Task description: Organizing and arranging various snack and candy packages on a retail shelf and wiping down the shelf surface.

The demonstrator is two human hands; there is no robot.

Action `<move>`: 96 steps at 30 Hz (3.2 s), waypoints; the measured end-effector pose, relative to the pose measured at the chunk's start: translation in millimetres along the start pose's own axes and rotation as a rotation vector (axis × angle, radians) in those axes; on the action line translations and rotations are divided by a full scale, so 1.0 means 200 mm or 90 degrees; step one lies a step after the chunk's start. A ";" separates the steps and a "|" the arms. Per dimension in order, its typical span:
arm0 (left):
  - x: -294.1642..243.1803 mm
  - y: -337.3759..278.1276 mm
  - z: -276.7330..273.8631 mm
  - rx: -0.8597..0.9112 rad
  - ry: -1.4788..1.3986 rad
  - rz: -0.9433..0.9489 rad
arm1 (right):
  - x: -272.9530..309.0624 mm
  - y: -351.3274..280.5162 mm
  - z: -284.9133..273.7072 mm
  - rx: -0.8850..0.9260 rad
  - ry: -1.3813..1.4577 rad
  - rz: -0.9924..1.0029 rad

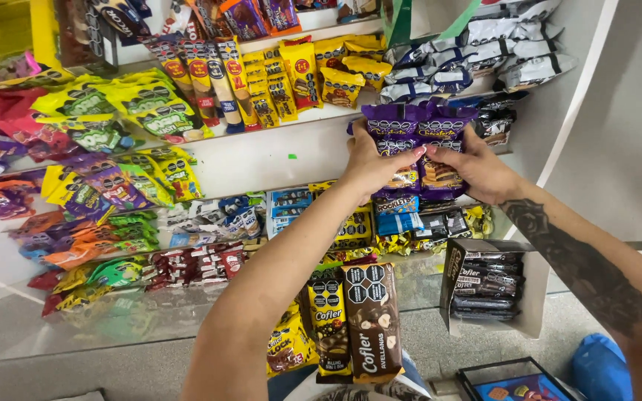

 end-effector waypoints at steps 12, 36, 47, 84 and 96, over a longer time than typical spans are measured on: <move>-0.10 -0.17 -0.04 0.000 -0.021 0.044 | 0.09 -0.19 0.04 0.021 -0.011 -0.042; -0.35 -0.69 -0.58 -0.033 -0.064 0.174 | 0.36 -0.66 0.56 -0.004 -0.015 -0.217; -0.21 -1.25 -1.56 -0.129 -0.140 0.224 | 0.35 -1.12 1.58 0.058 -0.147 -0.283; 0.46 -3.09 -4.84 -0.753 -0.364 0.247 | 0.21 -2.54 5.53 0.833 -0.379 -0.475; 0.24 -2.93 -6.08 -0.609 -0.364 0.361 | 0.47 -2.51 6.51 0.682 -0.262 -0.442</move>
Point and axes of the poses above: each hand's wrist, its own y-axis towards the middle knuckle, its own z-axis out of the palm, x = y × z, the point moved 5 cm from there along y, towards the middle knuckle, and after that the axes turned 6 degrees about -x, right-handed, at the moved point
